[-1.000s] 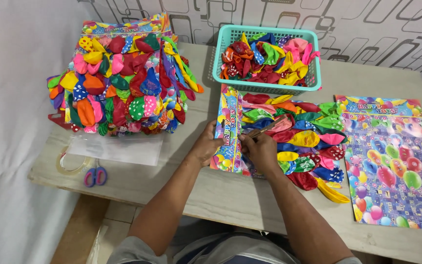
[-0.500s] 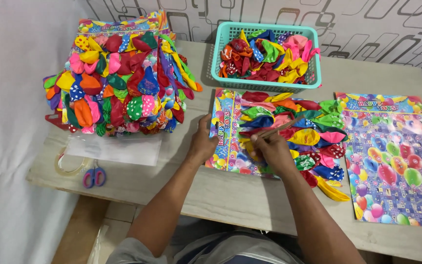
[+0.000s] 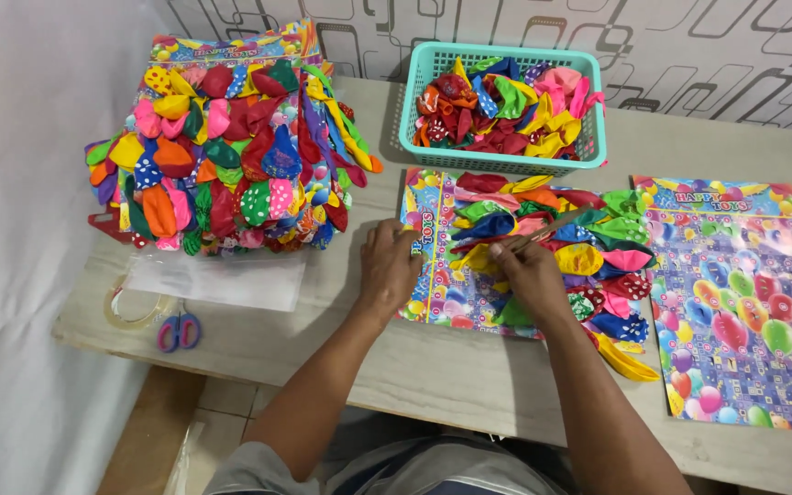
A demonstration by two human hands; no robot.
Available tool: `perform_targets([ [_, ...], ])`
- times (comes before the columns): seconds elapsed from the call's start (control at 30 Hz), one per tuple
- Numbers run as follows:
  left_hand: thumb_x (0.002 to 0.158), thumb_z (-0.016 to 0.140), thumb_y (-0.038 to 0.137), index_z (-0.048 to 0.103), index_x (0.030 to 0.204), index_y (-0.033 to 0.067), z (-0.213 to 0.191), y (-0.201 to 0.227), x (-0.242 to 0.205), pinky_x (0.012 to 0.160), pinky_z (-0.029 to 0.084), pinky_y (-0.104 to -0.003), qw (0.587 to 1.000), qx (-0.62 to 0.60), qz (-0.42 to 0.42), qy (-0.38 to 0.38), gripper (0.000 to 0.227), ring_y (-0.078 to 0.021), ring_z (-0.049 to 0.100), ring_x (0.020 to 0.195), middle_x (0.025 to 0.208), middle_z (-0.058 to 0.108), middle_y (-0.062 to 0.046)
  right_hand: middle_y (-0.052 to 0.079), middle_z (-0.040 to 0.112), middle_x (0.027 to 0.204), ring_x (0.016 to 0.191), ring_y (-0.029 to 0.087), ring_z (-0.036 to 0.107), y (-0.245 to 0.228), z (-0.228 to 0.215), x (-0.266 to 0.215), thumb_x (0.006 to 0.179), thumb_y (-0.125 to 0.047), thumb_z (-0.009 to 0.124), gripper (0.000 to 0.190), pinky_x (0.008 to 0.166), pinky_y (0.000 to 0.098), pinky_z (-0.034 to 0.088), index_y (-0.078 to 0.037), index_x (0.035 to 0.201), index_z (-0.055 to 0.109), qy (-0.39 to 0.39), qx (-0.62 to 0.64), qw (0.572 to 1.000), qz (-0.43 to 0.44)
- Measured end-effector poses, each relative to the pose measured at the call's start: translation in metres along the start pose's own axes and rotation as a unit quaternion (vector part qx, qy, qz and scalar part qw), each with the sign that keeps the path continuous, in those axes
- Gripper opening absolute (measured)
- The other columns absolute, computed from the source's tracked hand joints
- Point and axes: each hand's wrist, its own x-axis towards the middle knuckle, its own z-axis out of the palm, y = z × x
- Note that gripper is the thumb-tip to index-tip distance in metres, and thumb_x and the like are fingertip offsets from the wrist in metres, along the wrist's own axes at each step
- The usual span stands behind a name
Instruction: Arranging and securing individual balloons onto a decorative cardboard display card using a small stick for tucking.
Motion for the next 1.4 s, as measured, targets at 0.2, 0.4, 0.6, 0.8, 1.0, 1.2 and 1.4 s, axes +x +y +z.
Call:
perform_targets([
  [0.2,0.09,0.073,0.031,0.074,0.105,0.0187,0.065,-0.008,0.016,0.091,0.049,-0.045,0.99,0.005,0.142,-0.016,0.02,-0.0286,0.056,0.11,0.108,0.053,-0.004,0.016,0.075,0.085,0.082,0.023,0.072,0.006,-0.002,0.006,0.1,-0.034,0.069,0.028,0.07,0.0328,0.055,-0.007,0.105,0.077,0.014,0.029,0.999,0.0],
  [0.4,0.093,0.07,0.021,0.073,0.1,0.0171,0.061,0.013,0.013,0.094,0.045,-0.045,0.989,-0.012,0.146,-0.03,0.009,-0.0289,0.055,0.109,0.103,0.052,-0.006,0.019,0.074,0.088,0.085,0.026,0.072,0.008,-0.008,0.009,0.099,-0.034,0.071,0.033,0.073,0.0374,0.055,-0.002,0.107,0.075,0.031,0.062,0.997,-0.013],
  [0.6,0.095,0.071,0.027,0.065,0.111,0.0171,0.042,0.023,0.011,0.098,0.045,-0.044,0.992,-0.016,0.099,-0.071,0.02,-0.0253,0.054,0.118,0.115,0.052,-0.006,0.015,0.074,0.083,0.081,0.023,0.071,0.024,-0.003,0.024,0.096,-0.032,0.075,0.026,0.071,0.0351,0.055,-0.007,0.103,0.077,0.017,0.068,0.998,-0.002],
  [0.8,0.103,0.058,0.027,0.054,0.143,0.0125,-0.014,0.061,0.01,0.114,0.036,-0.053,0.991,-0.011,0.081,-0.103,0.043,-0.0358,0.033,0.149,0.156,0.039,-0.017,0.017,0.073,0.083,0.076,0.022,0.073,0.021,-0.017,0.025,0.097,-0.028,0.074,0.026,0.07,0.0343,0.058,-0.001,0.097,0.075,0.037,0.123,0.991,0.023],
  [1.0,0.102,0.056,0.039,0.066,0.121,0.0111,0.051,0.019,0.044,0.104,0.045,-0.048,0.991,0.002,0.135,0.003,0.035,-0.0302,0.061,0.125,0.123,0.065,-0.01,0.021,0.072,0.084,0.086,0.034,0.071,0.004,-0.033,0.028,0.1,-0.031,0.073,0.037,0.079,0.0448,0.053,0.003,0.086,0.075,0.111,0.062,0.992,-0.013],
  [1.2,0.102,0.059,0.041,0.063,0.116,0.0086,0.035,0.047,0.128,0.091,0.051,-0.048,0.974,-0.028,0.199,0.109,0.036,-0.034,0.064,0.11,0.113,0.06,-0.011,0.021,0.073,0.088,0.094,0.037,0.069,0.012,-0.035,0.026,0.098,-0.037,0.071,0.043,0.085,0.0467,0.051,0.004,0.083,0.074,0.106,0.027,0.994,0.017],
  [1.4,0.098,0.059,0.048,0.063,0.125,0.0169,0.062,0.067,0.216,0.097,0.046,-0.053,0.986,0.013,0.165,0.01,0.042,-0.034,0.055,0.123,0.127,0.057,-0.009,0.01,0.077,0.072,0.085,0.024,0.076,0.022,-0.041,0.033,0.097,-0.035,0.07,0.032,0.086,0.0368,0.052,-0.009,0.083,0.08,0.079,0.073,0.994,0.025],
])
